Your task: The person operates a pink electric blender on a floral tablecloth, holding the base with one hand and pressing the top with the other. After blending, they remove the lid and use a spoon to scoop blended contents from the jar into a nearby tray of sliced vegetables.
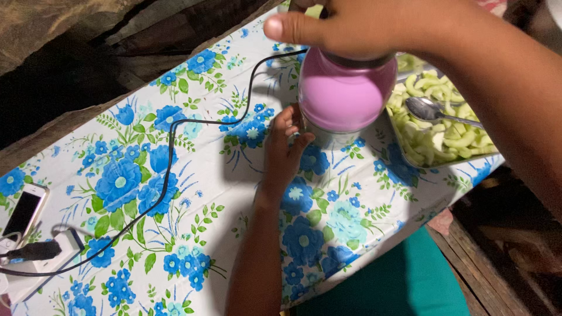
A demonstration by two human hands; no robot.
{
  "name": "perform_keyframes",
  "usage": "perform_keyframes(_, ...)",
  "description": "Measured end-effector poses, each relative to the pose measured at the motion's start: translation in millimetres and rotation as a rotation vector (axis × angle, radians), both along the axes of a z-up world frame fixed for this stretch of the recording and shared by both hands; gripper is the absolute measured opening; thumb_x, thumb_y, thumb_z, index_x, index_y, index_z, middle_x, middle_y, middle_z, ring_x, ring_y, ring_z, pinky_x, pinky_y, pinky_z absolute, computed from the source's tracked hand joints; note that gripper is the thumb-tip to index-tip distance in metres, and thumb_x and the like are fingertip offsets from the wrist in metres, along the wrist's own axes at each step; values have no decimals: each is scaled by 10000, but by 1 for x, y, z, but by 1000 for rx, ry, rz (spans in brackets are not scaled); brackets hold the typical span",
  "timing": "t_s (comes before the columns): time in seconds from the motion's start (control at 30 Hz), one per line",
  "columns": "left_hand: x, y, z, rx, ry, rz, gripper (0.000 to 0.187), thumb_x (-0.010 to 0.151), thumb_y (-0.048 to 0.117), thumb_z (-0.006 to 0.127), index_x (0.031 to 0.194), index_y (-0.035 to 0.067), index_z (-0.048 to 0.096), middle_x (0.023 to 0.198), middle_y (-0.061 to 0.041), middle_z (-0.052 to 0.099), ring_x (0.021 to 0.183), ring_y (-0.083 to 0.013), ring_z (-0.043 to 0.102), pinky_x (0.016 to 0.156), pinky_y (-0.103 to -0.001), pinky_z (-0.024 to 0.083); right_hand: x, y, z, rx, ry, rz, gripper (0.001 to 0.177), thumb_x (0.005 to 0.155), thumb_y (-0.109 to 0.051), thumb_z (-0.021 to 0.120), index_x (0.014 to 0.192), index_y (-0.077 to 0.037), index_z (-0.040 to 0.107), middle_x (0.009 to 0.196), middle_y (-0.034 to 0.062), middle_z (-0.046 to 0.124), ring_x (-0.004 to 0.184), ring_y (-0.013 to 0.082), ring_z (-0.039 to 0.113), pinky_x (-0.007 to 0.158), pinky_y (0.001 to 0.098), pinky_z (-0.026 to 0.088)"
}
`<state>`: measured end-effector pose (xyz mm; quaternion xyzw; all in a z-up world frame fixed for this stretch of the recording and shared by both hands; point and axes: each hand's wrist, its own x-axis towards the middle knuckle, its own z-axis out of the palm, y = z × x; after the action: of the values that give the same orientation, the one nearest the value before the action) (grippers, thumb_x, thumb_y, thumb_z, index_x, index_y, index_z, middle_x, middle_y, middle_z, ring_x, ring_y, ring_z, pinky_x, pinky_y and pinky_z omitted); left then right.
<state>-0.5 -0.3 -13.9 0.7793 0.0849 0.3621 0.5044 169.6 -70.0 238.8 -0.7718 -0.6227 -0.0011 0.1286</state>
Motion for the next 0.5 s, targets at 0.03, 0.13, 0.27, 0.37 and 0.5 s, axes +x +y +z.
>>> perform_keyframes(0.03,0,1,-1,-14,-19,-14,648,1052,507,583,1501,63,436,1482,-156,565,1354,-279,622,1119,-434,552,-1,0,0,-18,18,-9,610,1037,-604,489,1234,-79,731,886,211,731,752,368,709,657,490,566)
perform_keyframes(0.13,-2,0,-3,-50,-40,-38,564,1092,431,580,1503,78,422,1513,-165,546,1374,-303,609,1122,-447,547,-2,-1,-1,-63,71,-29,593,1035,-604,501,1253,-102,729,920,195,739,776,376,712,673,503,562)
perform_keyframes(0.27,1,3,-1,-70,-16,-34,530,1078,371,613,1491,92,431,1502,-170,532,1346,-307,616,1086,-445,564,2,2,0,-63,102,-21,582,1019,-601,507,1239,-112,735,922,194,739,771,381,710,668,509,559)
perform_keyframes(0.37,-1,2,-3,-15,-9,-8,518,1087,363,612,1494,98,434,1503,-165,547,1362,-302,612,1092,-440,564,2,4,-9,-57,108,-39,624,1029,-640,516,1216,-88,741,900,217,734,747,387,712,655,516,566)
perform_keyframes(0.5,-1,2,-6,-20,-29,0,558,1083,436,597,1494,95,436,1492,-168,561,1348,-289,628,1090,-447,574,6,6,-14,-108,82,-168,709,985,-678,497,1189,-41,731,866,253,716,724,393,711,620,529,579)
